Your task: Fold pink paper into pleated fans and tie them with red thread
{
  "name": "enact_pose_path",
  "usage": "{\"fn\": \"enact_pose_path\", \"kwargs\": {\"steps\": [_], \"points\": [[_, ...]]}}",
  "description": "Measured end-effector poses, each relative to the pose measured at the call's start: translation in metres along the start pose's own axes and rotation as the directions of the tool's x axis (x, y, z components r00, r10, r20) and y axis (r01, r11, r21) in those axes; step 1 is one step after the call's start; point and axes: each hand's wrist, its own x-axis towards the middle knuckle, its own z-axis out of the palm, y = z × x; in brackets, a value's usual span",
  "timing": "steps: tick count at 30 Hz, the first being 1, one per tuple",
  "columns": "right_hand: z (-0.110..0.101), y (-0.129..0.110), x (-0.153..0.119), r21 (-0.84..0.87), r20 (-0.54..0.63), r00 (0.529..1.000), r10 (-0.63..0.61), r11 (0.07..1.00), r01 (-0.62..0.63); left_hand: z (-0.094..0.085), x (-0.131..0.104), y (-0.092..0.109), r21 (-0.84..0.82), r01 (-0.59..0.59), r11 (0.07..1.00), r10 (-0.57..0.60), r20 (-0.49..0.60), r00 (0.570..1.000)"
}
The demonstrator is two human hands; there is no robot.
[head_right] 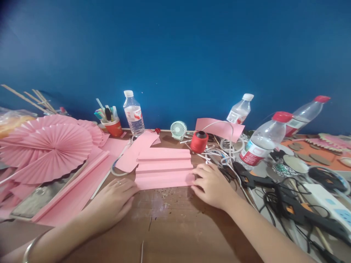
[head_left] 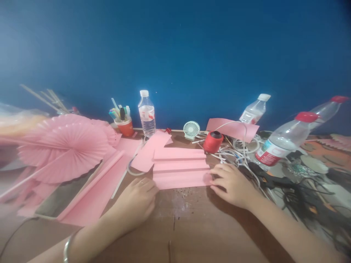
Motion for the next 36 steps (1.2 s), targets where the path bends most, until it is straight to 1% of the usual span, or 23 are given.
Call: {"fn": "enact_pose_path", "kwargs": {"steps": [1, 3, 5, 8, 10, 13, 19, 22, 27, 30, 33, 36], "points": [[0.001, -0.008, 0.007, -0.007, -0.014, 1.0, -0.011, 1.0, 0.011, -0.001, 0.008, 0.003, 0.012, 0.0, 1.0, 0.0, 0.014, 1.0], [0.006, -0.024, 0.022, 0.006, -0.004, 1.0, -0.013, 1.0, 0.013, 0.001, 0.023, 0.007, 0.022, -0.033, 0.999, 0.033, 0.011, 0.999], [0.01, -0.037, 0.035, 0.059, 0.045, 0.999, 0.011, 0.998, -0.014, 0.006, 0.034, 0.009, 0.014, -0.044, 0.999, 0.044, 0.004, 0.999], [0.016, -0.045, 0.045, 0.122, 0.12, 0.991, 0.052, 0.99, -0.067, 0.015, 0.04, 0.008, -0.029, -0.06, 0.998, 0.06, -0.013, 0.998], [0.02, -0.045, 0.046, 0.152, 0.132, 0.989, 0.07, 0.984, -0.09, 0.02, 0.04, 0.005, -0.079, -0.068, 0.995, 0.067, -0.015, 0.998], [0.025, -0.043, 0.045, 0.187, 0.123, 0.991, 0.05, 0.98, -0.073, 0.025, 0.037, 0.002, -0.12, -0.095, 0.988, 0.094, -0.016, 0.995], [0.035, -0.042, 0.043, 0.173, 0.081, 0.997, -0.002, 0.985, -0.012, 0.034, 0.039, -0.003, -0.098, -0.167, 0.981, 0.166, -0.019, 0.986], [0.037, -0.042, 0.042, 0.18, 0.052, 0.999, -0.009, 0.984, 0.0, 0.036, 0.04, -0.003, -0.08, -0.191, 0.978, 0.191, -0.013, 0.982], [0.033, -0.044, 0.04, 0.237, 0.074, 0.996, 0.052, 0.969, -0.068, 0.033, 0.042, -0.002, -0.165, -0.151, 0.975, 0.153, 0.0, 0.988], [0.032, -0.044, 0.04, 0.251, 0.071, 0.995, 0.065, 0.965, -0.081, 0.032, 0.042, -0.002, -0.225, -0.123, 0.967, 0.129, 0.012, 0.992], [0.034, -0.043, 0.039, 0.224, 0.061, 0.997, 0.055, 0.972, -0.068, 0.033, 0.042, -0.003, -0.261, -0.099, 0.96, 0.104, 0.006, 0.995], [0.037, -0.04, 0.038, 0.141, 0.037, 0.999, 0.002, 0.99, -0.007, 0.034, 0.042, -0.004, -0.238, -0.134, 0.962, 0.132, -0.023, 0.991]]}}
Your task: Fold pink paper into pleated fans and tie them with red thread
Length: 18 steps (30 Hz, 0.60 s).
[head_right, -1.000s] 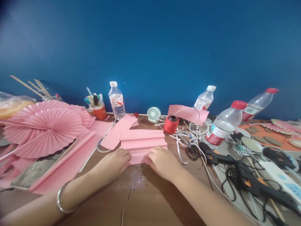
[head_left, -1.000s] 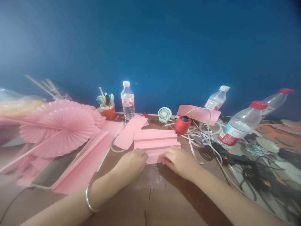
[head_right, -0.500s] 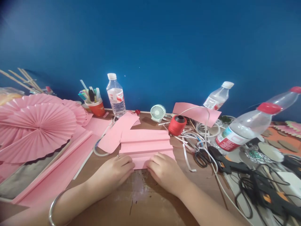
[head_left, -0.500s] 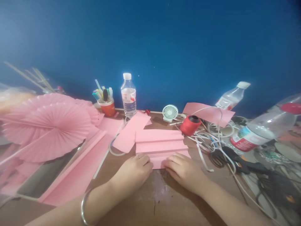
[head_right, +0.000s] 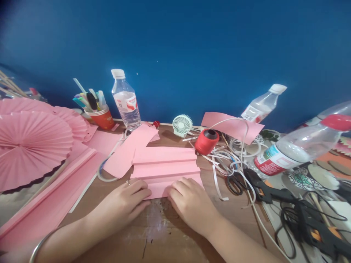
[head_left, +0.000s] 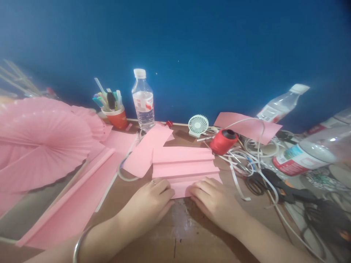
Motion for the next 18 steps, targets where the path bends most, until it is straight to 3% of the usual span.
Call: {"fn": "enact_pose_path", "kwargs": {"steps": [5, 8, 11, 14, 18], "points": [[-0.003, 0.0, 0.002, -0.135, -0.118, 0.989, -0.088, 0.988, 0.072, -0.001, 0.001, -0.005, 0.098, -0.066, 0.993, 0.077, -0.114, 0.991], [-0.015, -0.003, 0.003, -0.155, -0.16, 0.984, -0.076, 0.987, 0.051, -0.012, 0.003, -0.003, 0.09, -0.031, 0.996, 0.045, -0.16, 0.986], [-0.038, -0.011, 0.003, -0.081, -0.147, 0.989, -0.003, 0.997, -0.009, -0.036, 0.002, 0.006, -0.068, 0.062, 0.996, -0.069, -0.112, 0.991], [-0.069, -0.022, 0.003, 0.08, -0.083, 0.992, 0.098, 0.993, -0.091, -0.065, -0.003, 0.02, -0.307, 0.184, 0.934, -0.196, -0.01, 0.98], [-0.106, -0.038, 0.01, 0.182, -0.05, 0.996, 0.076, 0.981, -0.066, -0.104, -0.007, 0.034, -0.409, 0.262, 0.874, -0.281, 0.014, 0.96]]}}
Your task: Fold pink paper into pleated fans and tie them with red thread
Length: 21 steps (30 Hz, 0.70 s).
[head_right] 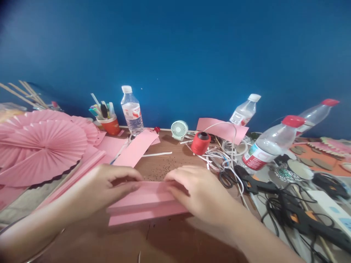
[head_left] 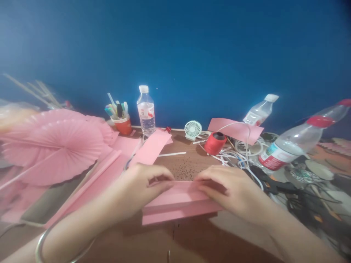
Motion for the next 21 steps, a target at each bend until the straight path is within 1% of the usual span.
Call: {"fn": "enact_pose_path", "kwargs": {"steps": [2, 3, 5, 7, 10, 12, 14, 16, 18, 19, 21], "points": [[-0.011, -0.007, 0.006, -0.055, -0.08, 0.995, -0.059, 0.997, 0.055, -0.015, -0.001, 0.012, 0.047, -0.017, 0.999, 0.017, -0.009, 1.0], [-0.014, -0.01, 0.01, -0.102, -0.135, 0.987, -0.092, 0.992, 0.078, -0.021, -0.001, 0.017, 0.081, -0.051, 0.995, 0.053, -0.025, 0.998], [-0.018, -0.013, 0.016, -0.211, -0.242, 0.957, -0.161, 0.971, 0.11, -0.029, -0.001, 0.024, 0.164, -0.131, 0.978, 0.148, -0.093, 0.985], [-0.017, -0.013, 0.02, -0.324, -0.31, 0.922, -0.232, 0.937, 0.127, -0.032, -0.001, 0.026, 0.243, -0.186, 0.952, 0.232, -0.173, 0.957], [-0.01, -0.009, 0.023, -0.46, -0.317, 0.891, -0.326, 0.874, 0.156, -0.028, -0.002, 0.023, 0.283, -0.209, 0.936, 0.276, -0.222, 0.935], [-0.005, -0.006, 0.022, -0.507, -0.285, 0.885, -0.367, 0.842, 0.186, -0.024, -0.002, 0.02, 0.239, -0.195, 0.951, 0.251, -0.23, 0.94], [-0.003, -0.007, 0.017, -0.519, -0.256, 0.89, -0.376, 0.83, 0.202, -0.023, -0.004, 0.018, 0.151, -0.164, 0.975, 0.197, -0.236, 0.952], [-0.008, -0.01, 0.009, -0.477, -0.228, 0.922, -0.313, 0.861, 0.175, -0.024, -0.004, 0.017, 0.031, -0.134, 0.99, 0.138, -0.202, 0.97], [-0.017, -0.013, 0.003, -0.363, -0.194, 0.965, -0.178, 0.927, 0.098, -0.026, -0.001, 0.016, -0.08, -0.103, 0.991, 0.094, -0.11, 0.99], [-0.021, -0.014, 0.001, -0.29, -0.166, 0.981, -0.097, 0.956, 0.046, -0.026, 0.002, 0.014, -0.109, -0.085, 0.99, 0.079, -0.058, 0.995], [-0.025, -0.007, 0.001, -0.161, -0.086, 0.996, 0.037, 0.986, -0.051, -0.02, 0.012, 0.005, -0.099, -0.046, 0.994, 0.047, 0.007, 0.999]]}}
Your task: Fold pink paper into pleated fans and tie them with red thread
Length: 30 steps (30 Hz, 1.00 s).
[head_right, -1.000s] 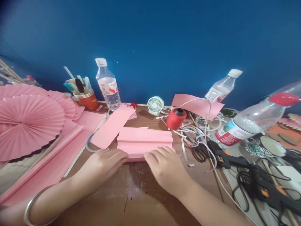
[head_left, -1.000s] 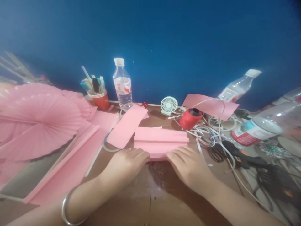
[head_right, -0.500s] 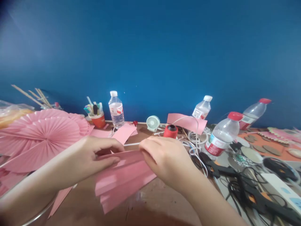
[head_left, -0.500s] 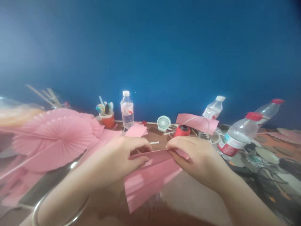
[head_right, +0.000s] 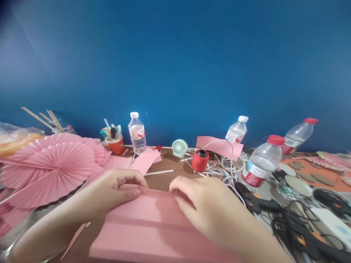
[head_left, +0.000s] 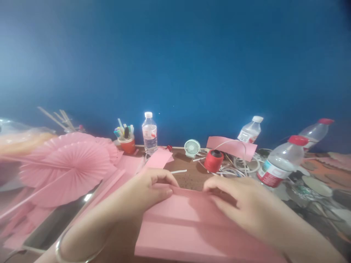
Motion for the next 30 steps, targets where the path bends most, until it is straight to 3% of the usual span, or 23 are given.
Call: {"fn": "enact_pose_path", "kwargs": {"steps": [2, 5, 8, 11, 17, 24, 30], "points": [[0.01, 0.015, 0.006, 0.076, 0.122, 0.991, 0.057, 0.995, -0.067, 0.013, 0.011, -0.017, 0.079, 0.047, 0.996, -0.046, -0.006, 0.999], [0.047, 0.043, 0.015, 0.127, 0.267, 0.963, 0.033, 0.99, -0.069, 0.042, 0.022, -0.051, 0.204, 0.043, 0.978, -0.052, 0.04, 0.998], [0.085, 0.061, 0.015, 0.034, 0.256, 0.967, -0.006, 0.999, -0.003, 0.064, 0.023, -0.078, 0.379, -0.022, 0.925, 0.035, -0.03, 0.999], [0.104, 0.06, 0.01, -0.056, 0.18, 0.982, -0.064, 0.996, 0.075, 0.072, 0.02, -0.089, 0.444, -0.107, 0.89, 0.149, -0.061, 0.987], [0.112, 0.044, 0.005, -0.17, 0.113, 0.991, -0.072, 0.981, 0.091, 0.077, 0.016, -0.09, 0.488, -0.154, 0.859, 0.175, 0.003, 0.985], [0.12, 0.048, -0.002, -0.151, 0.081, 0.995, -0.055, 0.986, 0.067, 0.08, 0.016, -0.095, 0.436, -0.166, 0.885, 0.184, 0.001, 0.983], [0.126, 0.048, -0.01, -0.101, -0.036, 0.977, -0.211, 0.973, 0.207, 0.08, 0.013, -0.096, 0.571, -0.324, 0.754, 0.336, 0.089, 0.938]]}}
